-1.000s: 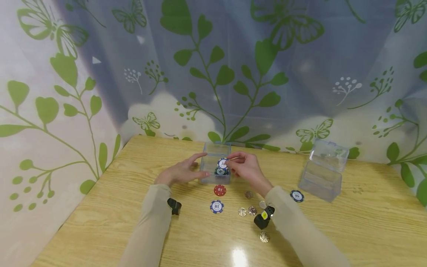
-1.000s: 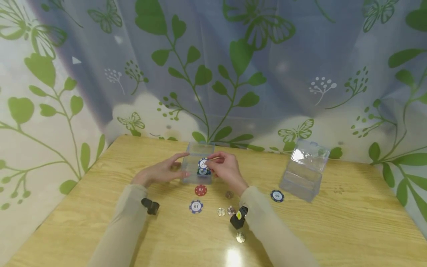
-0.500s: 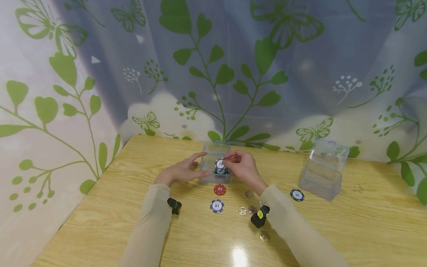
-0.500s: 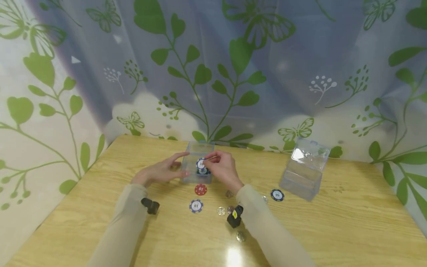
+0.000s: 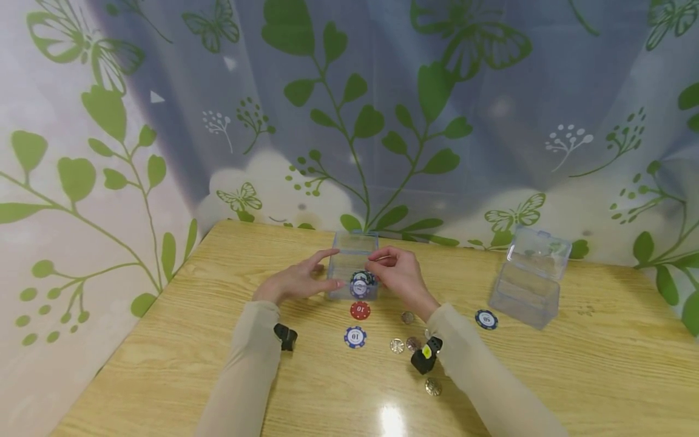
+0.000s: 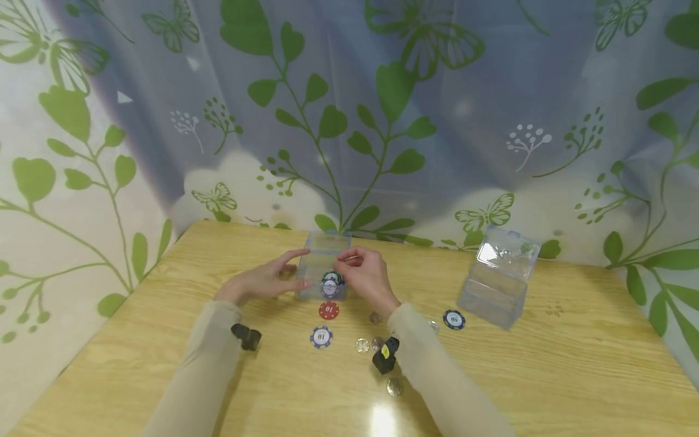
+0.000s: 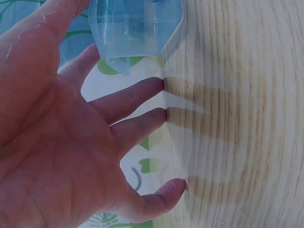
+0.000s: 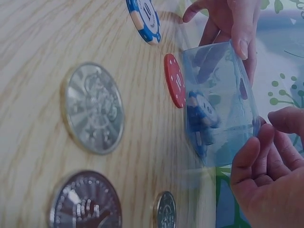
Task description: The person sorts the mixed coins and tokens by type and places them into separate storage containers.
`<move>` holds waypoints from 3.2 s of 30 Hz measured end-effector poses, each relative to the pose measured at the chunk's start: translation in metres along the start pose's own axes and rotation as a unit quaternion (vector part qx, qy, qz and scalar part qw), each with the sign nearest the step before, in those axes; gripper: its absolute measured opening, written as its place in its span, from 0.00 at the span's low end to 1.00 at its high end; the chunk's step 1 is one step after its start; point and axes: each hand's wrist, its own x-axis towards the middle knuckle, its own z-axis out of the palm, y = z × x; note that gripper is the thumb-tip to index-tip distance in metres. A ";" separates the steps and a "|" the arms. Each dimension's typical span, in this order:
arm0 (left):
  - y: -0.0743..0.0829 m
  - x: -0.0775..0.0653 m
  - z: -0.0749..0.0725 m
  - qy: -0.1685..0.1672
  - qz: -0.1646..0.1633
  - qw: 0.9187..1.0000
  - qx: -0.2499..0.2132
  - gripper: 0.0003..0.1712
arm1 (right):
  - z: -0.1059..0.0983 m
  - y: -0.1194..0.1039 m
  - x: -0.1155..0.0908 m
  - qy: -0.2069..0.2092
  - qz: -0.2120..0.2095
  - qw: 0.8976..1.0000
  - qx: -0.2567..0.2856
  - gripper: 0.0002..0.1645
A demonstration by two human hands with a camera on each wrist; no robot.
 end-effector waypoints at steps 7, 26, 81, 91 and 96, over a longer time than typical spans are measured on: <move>0.000 0.000 0.000 0.002 -0.001 1.000 0.011 0.47 | -0.001 0.000 -0.001 -0.004 0.002 1.000 -0.004 0.11; 0.000 -0.001 0.000 -0.003 0.007 1.000 0.001 0.47 | -0.021 0.002 -0.016 -0.137 -0.217 0.955 -0.150 0.26; -0.001 -0.001 0.000 -0.007 0.006 1.000 -0.010 0.46 | -0.013 0.026 -0.049 -0.266 -0.294 0.831 -0.390 0.30; -0.002 -0.002 0.000 -0.010 0.010 1.000 -0.008 0.46 | -0.009 0.027 -0.049 -0.263 -0.295 0.837 -0.378 0.24; -0.002 -0.003 0.000 -0.008 0.005 1.000 -0.011 0.46 | -0.007 0.028 -0.050 -0.267 -0.302 0.837 -0.370 0.21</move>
